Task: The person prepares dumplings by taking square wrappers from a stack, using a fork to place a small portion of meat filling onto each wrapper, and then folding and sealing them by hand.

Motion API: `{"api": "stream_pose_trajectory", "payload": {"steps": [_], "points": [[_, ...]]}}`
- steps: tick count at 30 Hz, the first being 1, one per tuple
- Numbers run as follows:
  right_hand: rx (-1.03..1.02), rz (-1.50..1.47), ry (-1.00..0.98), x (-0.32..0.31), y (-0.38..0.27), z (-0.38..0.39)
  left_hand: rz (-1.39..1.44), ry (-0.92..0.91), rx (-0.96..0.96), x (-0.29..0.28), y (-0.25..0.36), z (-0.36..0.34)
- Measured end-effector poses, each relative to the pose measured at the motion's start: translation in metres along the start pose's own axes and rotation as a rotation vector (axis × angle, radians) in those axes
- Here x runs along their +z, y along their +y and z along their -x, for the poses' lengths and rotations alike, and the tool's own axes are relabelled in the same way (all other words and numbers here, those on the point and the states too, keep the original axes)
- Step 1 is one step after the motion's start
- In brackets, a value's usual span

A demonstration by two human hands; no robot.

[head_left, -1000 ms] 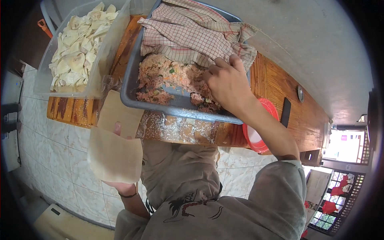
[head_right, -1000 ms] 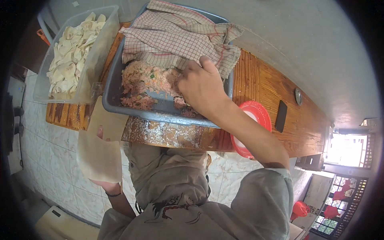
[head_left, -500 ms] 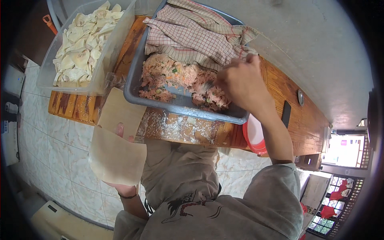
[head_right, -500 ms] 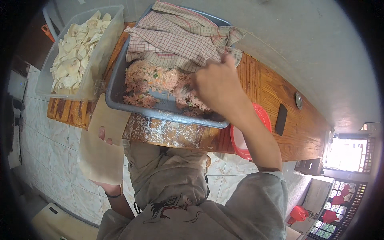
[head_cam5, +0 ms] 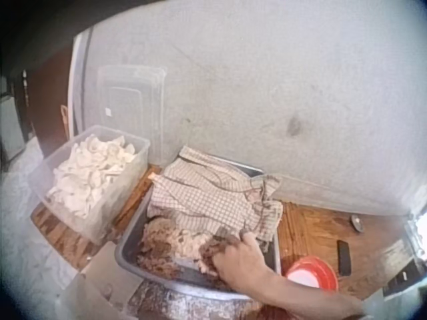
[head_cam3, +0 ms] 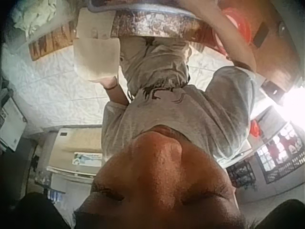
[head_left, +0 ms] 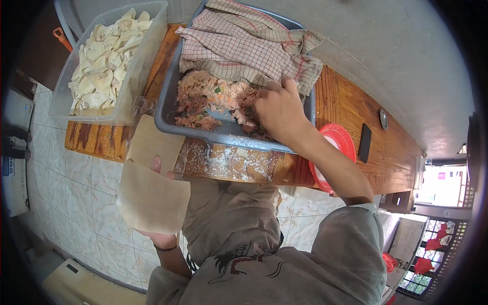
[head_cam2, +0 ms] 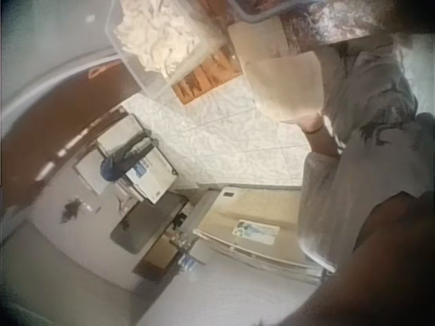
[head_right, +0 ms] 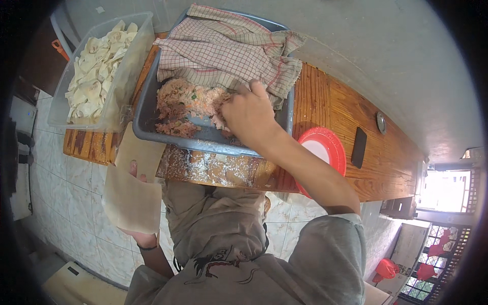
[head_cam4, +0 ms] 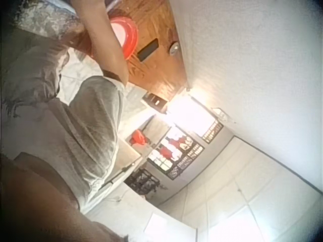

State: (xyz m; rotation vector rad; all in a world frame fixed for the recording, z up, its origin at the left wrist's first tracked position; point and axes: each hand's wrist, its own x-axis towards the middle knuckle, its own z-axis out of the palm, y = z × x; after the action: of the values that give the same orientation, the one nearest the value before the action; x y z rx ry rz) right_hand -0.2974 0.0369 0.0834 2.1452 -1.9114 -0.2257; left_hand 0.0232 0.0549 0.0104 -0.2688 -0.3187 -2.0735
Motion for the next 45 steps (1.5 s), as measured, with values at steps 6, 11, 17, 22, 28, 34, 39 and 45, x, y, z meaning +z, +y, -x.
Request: {"api": "stream_pose_trajectory", "payload": {"steps": [6, 11, 17, 22, 28, 34, 39, 45], "points": [[0.294, -0.917, -0.119, -0.017, 0.043, 0.014, 0.133, 0.263, 0.073, 0.007, 0.003, 0.015], [0.344, -1.156, -0.080, -0.043, 0.049, 0.038, 0.031, 0.296, 0.067, 0.007, -0.002, 0.006], [0.224, -1.047, 0.186, -0.084, 0.010, 0.050, 0.071, 0.197, 0.038, 0.020, -0.027, -0.033], [0.185, -0.378, 0.163, -0.071, 0.011, 0.047, 0.140, 0.168, -0.010, 0.022, -0.034, -0.037], [0.112, -0.108, -0.134, -0.045, -0.003, 0.020, 0.113, 0.265, 0.008, 0.009, -0.026, -0.012], [-0.015, -0.138, -0.171, -0.018, -0.018, -0.016, 0.119, 0.425, 0.109, 0.020, -0.018, 0.007], [-0.047, -0.680, -0.150, 0.000, 0.031, -0.012, 0.035, 0.382, 0.108, 0.012, -0.016, 0.011], [0.252, -1.185, -0.084, -0.055, 0.036, 0.037, 0.071, 0.229, 0.044, 0.009, -0.024, -0.009]]}}
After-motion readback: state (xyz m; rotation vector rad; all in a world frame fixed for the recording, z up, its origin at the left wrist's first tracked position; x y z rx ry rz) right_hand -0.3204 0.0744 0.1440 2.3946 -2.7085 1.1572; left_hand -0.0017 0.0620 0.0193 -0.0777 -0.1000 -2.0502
